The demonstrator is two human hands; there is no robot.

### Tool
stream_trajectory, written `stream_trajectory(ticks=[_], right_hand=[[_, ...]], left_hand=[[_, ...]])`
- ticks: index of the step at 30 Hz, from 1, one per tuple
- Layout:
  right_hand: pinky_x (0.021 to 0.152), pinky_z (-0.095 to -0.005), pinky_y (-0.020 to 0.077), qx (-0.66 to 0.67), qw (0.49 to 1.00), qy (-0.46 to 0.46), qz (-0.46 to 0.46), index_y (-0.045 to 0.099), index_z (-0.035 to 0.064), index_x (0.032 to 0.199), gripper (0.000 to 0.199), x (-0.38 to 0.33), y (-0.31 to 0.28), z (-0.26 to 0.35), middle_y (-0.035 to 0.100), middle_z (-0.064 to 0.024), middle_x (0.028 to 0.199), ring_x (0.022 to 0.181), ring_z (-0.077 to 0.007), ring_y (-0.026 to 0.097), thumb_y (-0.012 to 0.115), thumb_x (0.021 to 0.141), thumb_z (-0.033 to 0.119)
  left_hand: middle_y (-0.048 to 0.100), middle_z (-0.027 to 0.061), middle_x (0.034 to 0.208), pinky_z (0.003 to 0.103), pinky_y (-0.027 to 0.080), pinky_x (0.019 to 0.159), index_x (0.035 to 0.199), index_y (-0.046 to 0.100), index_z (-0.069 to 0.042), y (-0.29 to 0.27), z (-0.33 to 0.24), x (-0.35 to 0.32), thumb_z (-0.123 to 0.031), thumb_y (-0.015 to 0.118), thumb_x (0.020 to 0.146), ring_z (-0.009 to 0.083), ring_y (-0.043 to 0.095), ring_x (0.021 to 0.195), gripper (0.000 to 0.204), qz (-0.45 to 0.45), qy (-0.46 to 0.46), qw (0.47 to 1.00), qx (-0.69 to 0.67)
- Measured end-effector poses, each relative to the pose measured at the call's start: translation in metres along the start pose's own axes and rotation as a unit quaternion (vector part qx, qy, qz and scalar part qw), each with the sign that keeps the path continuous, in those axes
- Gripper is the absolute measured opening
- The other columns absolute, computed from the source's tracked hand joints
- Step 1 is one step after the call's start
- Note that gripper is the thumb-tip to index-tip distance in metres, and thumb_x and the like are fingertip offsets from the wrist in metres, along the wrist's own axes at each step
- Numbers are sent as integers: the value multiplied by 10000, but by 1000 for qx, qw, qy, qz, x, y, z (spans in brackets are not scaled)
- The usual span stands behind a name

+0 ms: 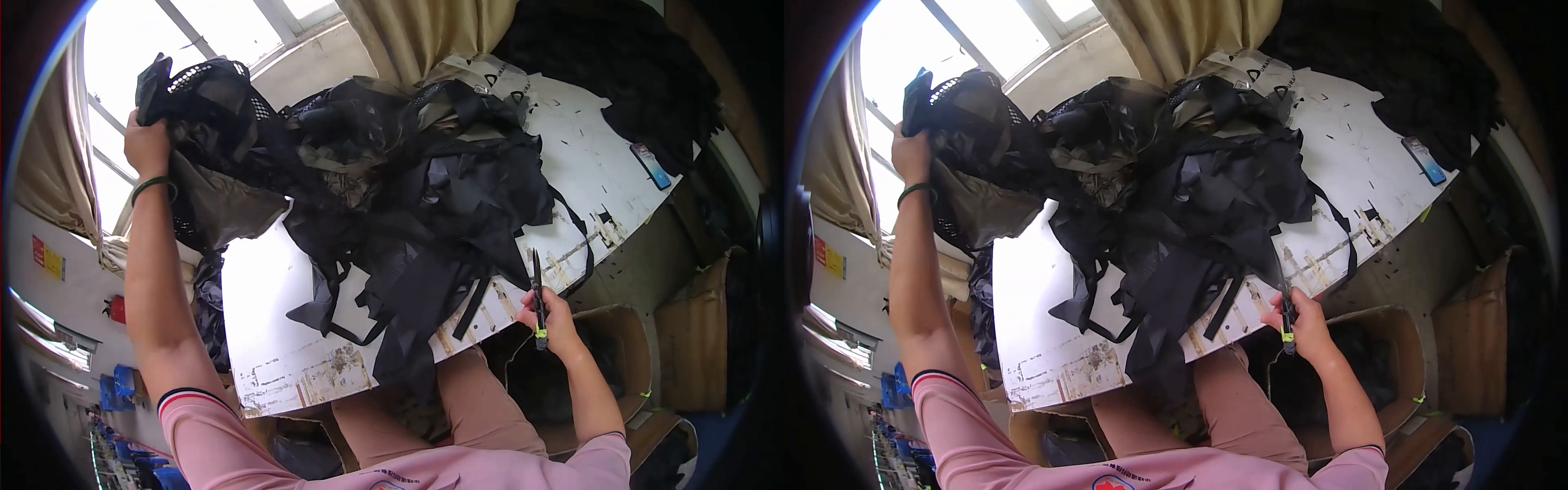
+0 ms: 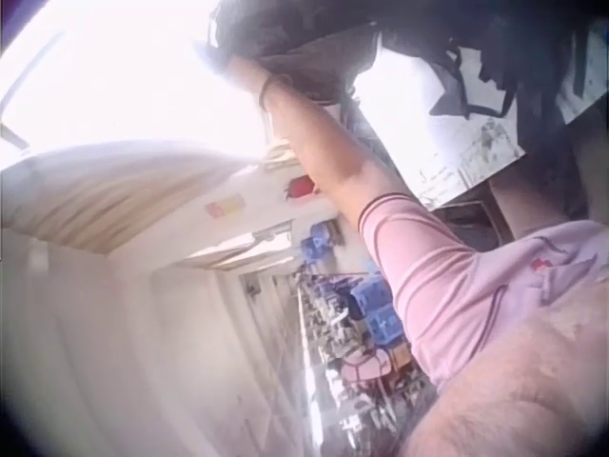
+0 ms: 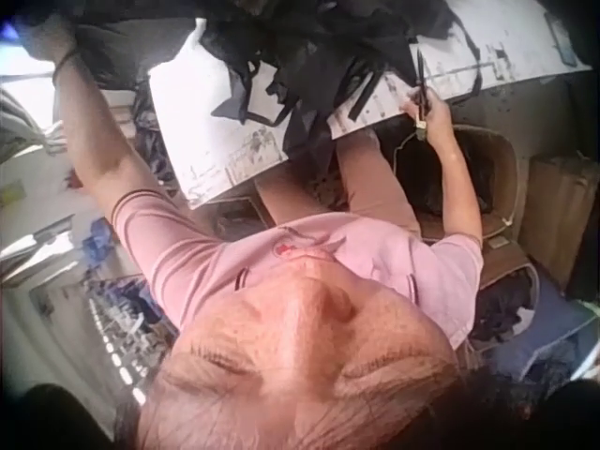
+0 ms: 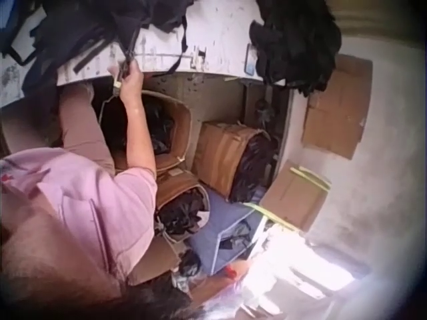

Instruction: Use scissors to trim excess material from fabric components of outdoor gear.

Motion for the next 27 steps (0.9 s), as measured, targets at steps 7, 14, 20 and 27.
stream_trajectory(ticks=[7,14,20,27], right_hand=[[700,-264,472,17,999,-44,4,573,28,964,337,5,16,41,611,-20,823,739,-93,543,830,760,101],[655,-233,453,46,996,-65,37,581,52,974,239,5,47,46,586,6,809,727,-69,545,761,839,136],[617,-241,458,64,992,-78,75,586,45,961,274,13,99,48,592,-1,755,656,-79,546,785,825,176],[651,-257,483,46,991,-126,24,584,38,957,278,34,115,38,626,-23,770,689,-95,594,796,815,151]], left_hand=[[681,166,1121,417,498,883,1295,584,-167,-170,-63,41,-322,676,789,358,641,1055,537,-111,118,984,73],[589,165,1062,384,457,933,1129,572,-16,-151,-92,-172,112,561,594,369,575,1070,550,87,220,967,-92],[461,262,1256,458,445,954,1401,378,-132,-15,-46,-518,-306,802,708,421,497,1153,831,568,191,801,8],[695,192,1014,406,518,855,1165,675,-92,10,-104,-396,-464,701,817,356,663,962,510,769,212,591,-116]])
Point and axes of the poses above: each hand's wrist, its own x-axis towards the middle knuckle, its own y-axis out of the palm, z = x × y, the point moved 10 cm from there along x, towards the middle knuckle
